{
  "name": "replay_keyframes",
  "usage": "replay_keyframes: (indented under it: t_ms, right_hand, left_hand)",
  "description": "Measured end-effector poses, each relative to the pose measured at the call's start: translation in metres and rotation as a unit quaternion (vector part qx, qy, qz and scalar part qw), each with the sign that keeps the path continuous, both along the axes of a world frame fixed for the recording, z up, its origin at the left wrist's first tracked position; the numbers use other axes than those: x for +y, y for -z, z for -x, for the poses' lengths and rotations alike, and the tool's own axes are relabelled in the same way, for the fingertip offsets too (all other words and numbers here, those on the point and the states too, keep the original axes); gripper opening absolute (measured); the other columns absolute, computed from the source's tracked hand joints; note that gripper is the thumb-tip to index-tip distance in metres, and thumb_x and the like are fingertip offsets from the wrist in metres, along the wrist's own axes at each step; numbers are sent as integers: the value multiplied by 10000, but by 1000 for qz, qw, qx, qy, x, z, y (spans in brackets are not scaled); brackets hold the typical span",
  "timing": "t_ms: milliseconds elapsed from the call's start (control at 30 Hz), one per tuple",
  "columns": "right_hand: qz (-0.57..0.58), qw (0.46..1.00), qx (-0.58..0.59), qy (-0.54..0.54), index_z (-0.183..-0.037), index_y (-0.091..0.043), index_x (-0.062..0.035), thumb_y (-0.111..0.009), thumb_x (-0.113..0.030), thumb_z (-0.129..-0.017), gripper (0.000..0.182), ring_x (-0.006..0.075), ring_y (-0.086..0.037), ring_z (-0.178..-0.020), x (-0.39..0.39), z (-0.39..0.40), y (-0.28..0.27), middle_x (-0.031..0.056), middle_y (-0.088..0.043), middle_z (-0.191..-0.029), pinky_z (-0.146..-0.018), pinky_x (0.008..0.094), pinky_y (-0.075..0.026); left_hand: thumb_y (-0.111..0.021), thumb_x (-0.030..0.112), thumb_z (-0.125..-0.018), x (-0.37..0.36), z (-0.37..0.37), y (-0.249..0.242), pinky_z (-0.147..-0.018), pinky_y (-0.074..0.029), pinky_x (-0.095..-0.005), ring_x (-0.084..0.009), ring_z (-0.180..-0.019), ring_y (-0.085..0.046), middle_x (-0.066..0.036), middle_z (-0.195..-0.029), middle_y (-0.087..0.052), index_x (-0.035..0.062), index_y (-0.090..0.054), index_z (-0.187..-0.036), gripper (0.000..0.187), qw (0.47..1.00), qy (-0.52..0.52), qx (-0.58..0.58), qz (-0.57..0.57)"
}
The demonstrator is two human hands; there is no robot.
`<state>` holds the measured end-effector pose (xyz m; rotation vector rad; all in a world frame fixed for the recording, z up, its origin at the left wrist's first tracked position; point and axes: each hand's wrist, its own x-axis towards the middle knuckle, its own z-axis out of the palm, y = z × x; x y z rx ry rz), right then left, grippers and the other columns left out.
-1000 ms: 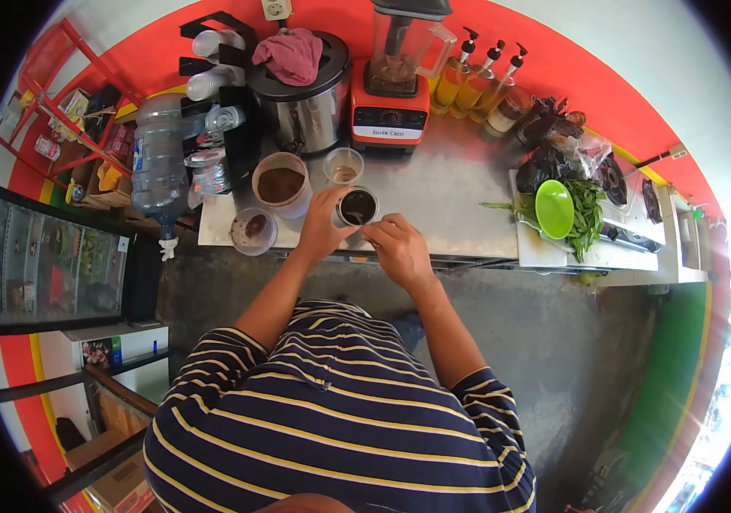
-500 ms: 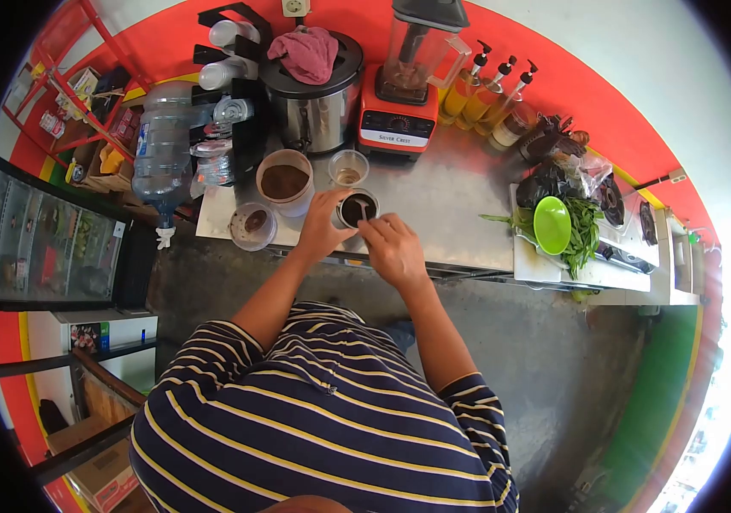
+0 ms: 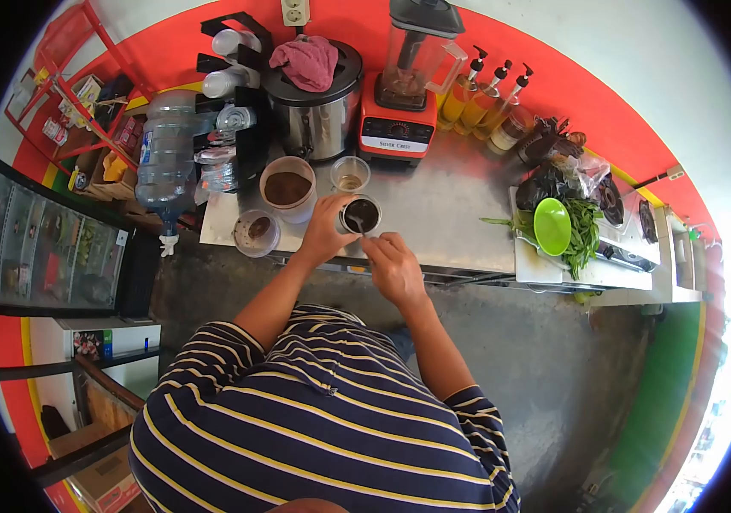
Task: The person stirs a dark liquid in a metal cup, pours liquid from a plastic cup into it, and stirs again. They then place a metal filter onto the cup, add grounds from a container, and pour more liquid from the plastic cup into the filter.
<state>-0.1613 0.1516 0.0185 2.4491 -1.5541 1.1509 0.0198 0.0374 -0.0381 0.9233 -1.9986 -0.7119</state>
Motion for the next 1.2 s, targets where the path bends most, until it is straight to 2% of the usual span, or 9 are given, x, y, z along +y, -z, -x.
replay_keyframes:
  t_ms: [133, 333, 433, 633, 800, 933, 1000, 1133, 1200]
  right_hand:
    - [-13, 1000, -9, 5, -1153, -765, -7, -763, 62, -842, 318, 328, -701, -1002, 3, -1, 3, 130, -771, -1025, -862, 434, -602]
    - [4, 995, -26, 99, -1139, -769, -7, -770, 79, -860, 292, 330, -702, -993, 2, -1, 3, 128, -773, -1016, -854, 435, -598]
    - [-14, 996, -56, 70, -1137, -773, -2, -756, 70, -895, 253, 347, -697, -977, 14, -7, 4, 138, -773, -1019, -848, 451, -590]
    - [-25, 978, -137, 154, -1149, -769, 12, -728, 69, -919, 241, 372, -691, -974, 7, -6, 2, 156, -772, -1017, -855, 473, -574]
    - [-33, 990, -123, 61, -1163, -776, 14, -720, 57, -933, 241, 371, -690, -941, 15, -16, 2, 164, -771, -995, -844, 469, -560]
    - [-82, 984, -133, 82, -1173, -777, 6, -717, 54, -935, 250, 374, -688, -942, 7, -4, -11, 156, -774, -994, -846, 461, -563]
    - [-57, 989, -85, 106, -1166, -789, -31, -748, 15, -913, 260, 335, -700, -965, -5, 2, -20, 118, -783, -1015, -838, 460, -585]
    - [-72, 991, -19, 108, -1122, -789, -41, -721, -17, -928, 207, 327, -701, -967, -18, 6, -37, 104, -781, -999, -843, 456, -594]
    - [-133, 986, 67, 80, -1092, -786, -51, -682, -34, -945, 181, 324, -702, -988, -25, 5, -44, 105, -783, -1009, -850, 452, -601]
  left_hand:
    - [-948, 118, -714, -4, -2, 1, -1164, -462, -466, -366, -1329, -573, -101, -1400, -692, 91, -669, -1408, 748, 1000, 8, -8, -1]
    - [-947, 120, -715, -8, -1, 2, -1170, -458, -463, -366, -1331, -571, -105, -1401, -690, 88, -669, -1399, 740, 1000, 20, -8, 5]
    - [-947, 123, -716, -7, 0, 3, -1173, -457, -461, -366, -1343, -567, -105, -1402, -689, 88, -666, -1399, 740, 1000, 24, -3, 3]
    - [-944, 125, -719, -8, -1, 3, -1170, -459, -469, -358, -1349, -584, -102, -1403, -690, 96, -658, -1412, 750, 999, 37, -15, 9]
    - [-965, 143, -716, -7, -3, -6, -1140, -447, -467, -340, -1342, -638, -114, -1413, -713, 82, -667, -1405, 753, 999, 32, -32, -7]
    - [-965, 140, -717, -8, -3, 4, -1082, -433, -448, -317, -1337, -623, -76, -1399, -702, 131, -654, -1415, 764, 999, 32, -12, 23]
    - [-978, 171, -716, -9, -2, 7, -1070, -439, -453, -309, -1325, -631, -75, -1402, -703, 136, -648, -1428, 785, 998, 25, -33, 41]
    - [-985, 186, -715, -12, 0, 9, -1058, -442, -449, -298, -1311, -640, -70, -1407, -703, 144, -647, -1433, 795, 997, 19, -47, 53]
    - [-993, 198, -700, -12, -2, 9, -1068, -434, -456, -310, -1322, -639, -83, -1416, -708, 132, -655, -1439, 815, 997, 19, -64, 47]
